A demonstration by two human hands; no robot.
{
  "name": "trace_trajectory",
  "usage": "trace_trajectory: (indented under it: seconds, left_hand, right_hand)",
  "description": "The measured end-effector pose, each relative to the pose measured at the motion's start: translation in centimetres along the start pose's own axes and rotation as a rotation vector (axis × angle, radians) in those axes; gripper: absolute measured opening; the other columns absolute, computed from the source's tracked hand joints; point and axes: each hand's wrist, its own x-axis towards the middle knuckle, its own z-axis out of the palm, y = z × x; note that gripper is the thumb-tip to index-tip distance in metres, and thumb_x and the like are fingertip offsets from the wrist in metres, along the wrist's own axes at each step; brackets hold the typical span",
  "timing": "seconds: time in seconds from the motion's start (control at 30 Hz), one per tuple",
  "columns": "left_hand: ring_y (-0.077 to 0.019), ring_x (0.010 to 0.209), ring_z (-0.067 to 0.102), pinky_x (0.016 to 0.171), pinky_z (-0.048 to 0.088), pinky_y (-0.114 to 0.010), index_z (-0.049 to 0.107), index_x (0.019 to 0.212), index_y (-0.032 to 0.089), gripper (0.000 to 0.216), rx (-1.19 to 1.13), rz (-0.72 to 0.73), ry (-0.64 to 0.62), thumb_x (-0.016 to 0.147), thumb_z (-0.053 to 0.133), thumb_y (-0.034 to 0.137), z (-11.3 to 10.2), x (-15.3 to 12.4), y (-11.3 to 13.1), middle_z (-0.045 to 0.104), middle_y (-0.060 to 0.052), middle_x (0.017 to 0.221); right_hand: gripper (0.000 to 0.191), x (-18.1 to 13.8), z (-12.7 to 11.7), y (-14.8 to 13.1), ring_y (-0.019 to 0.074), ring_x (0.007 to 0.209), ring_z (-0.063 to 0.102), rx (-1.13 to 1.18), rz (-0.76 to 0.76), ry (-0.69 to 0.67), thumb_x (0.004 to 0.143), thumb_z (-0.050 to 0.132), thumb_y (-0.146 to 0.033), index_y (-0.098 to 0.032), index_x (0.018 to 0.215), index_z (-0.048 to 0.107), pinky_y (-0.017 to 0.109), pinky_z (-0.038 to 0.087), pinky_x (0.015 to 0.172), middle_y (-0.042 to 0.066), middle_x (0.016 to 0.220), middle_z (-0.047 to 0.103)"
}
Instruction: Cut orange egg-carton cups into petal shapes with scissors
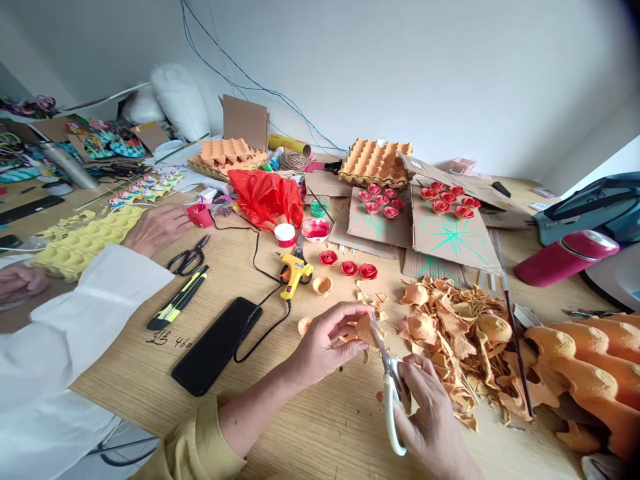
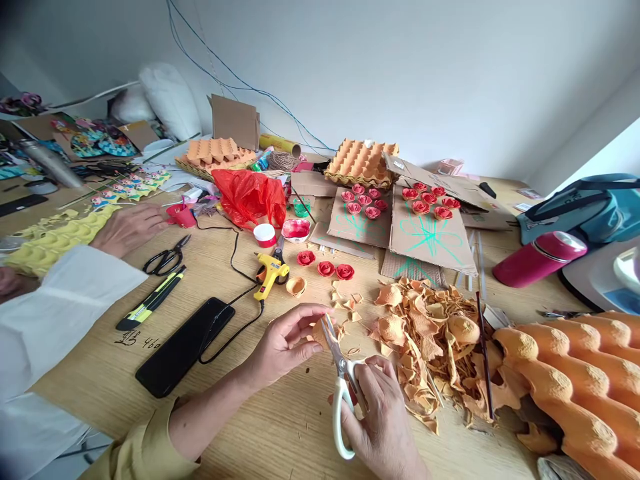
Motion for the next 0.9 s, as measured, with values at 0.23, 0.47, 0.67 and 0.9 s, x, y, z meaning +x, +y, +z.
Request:
trace_trajectory:
  seconds: [0.23,0.47,0.67,0.9]
  left_hand:
    - [-0.0249,0.110,0.067,0.082,0.060,-0.034,0.058,0.124,0.019,0.038,-0.216,-0.146,-0.040,0.089,0.069,0.029,-0.3,0.0,-0.5,0.065,-0.014,0.126]
    - [-0.0211,0.111,0.067,0.098,0.053,-0.035,0.062,0.120,0.019,0.038,-0.137,-0.104,-0.051,0.084,0.075,0.022,-0.3,0.0,-1.2,0.069,-0.010,0.121]
    - [-0.0211,0.114,0.066,0.100,0.052,-0.035,0.062,0.122,0.022,0.037,-0.158,-0.096,-0.060,0.087,0.072,0.022,-0.2,-0.1,-1.2,0.067,-0.010,0.125]
    - [-0.0225,0.104,0.070,0.090,0.057,-0.037,0.059,0.120,0.021,0.036,-0.238,-0.114,-0.073,0.088,0.071,0.026,0.2,0.0,-0.7,0.066,-0.010,0.123]
  right_hand:
    - [0.026,0.0,0.1,0.1,0.0179,0.069,0.045,-0.055,0.018,-0.032,0.094,0.056,-0.023,-0.025,0.079,0.034,0.037,0.041,0.073,-0.004,0.070,0.043]
    - [0.017,0.3,-0.2,0.2,0.0169,0.071,0.048,-0.084,0.030,-0.080,0.093,0.053,-0.026,-0.024,0.085,0.038,0.047,0.038,0.086,-0.003,0.077,0.047]
    - [0.021,-0.1,0.0,0.2,0.0170,0.069,0.045,-0.073,0.005,-0.079,0.093,0.053,-0.024,-0.024,0.082,0.035,0.043,0.040,0.081,-0.004,0.073,0.043]
    - [0.024,-0.3,0.2,0.0,0.0183,0.070,0.045,-0.017,0.029,-0.055,0.095,0.053,-0.024,-0.024,0.078,0.036,0.035,0.043,0.068,-0.002,0.071,0.044]
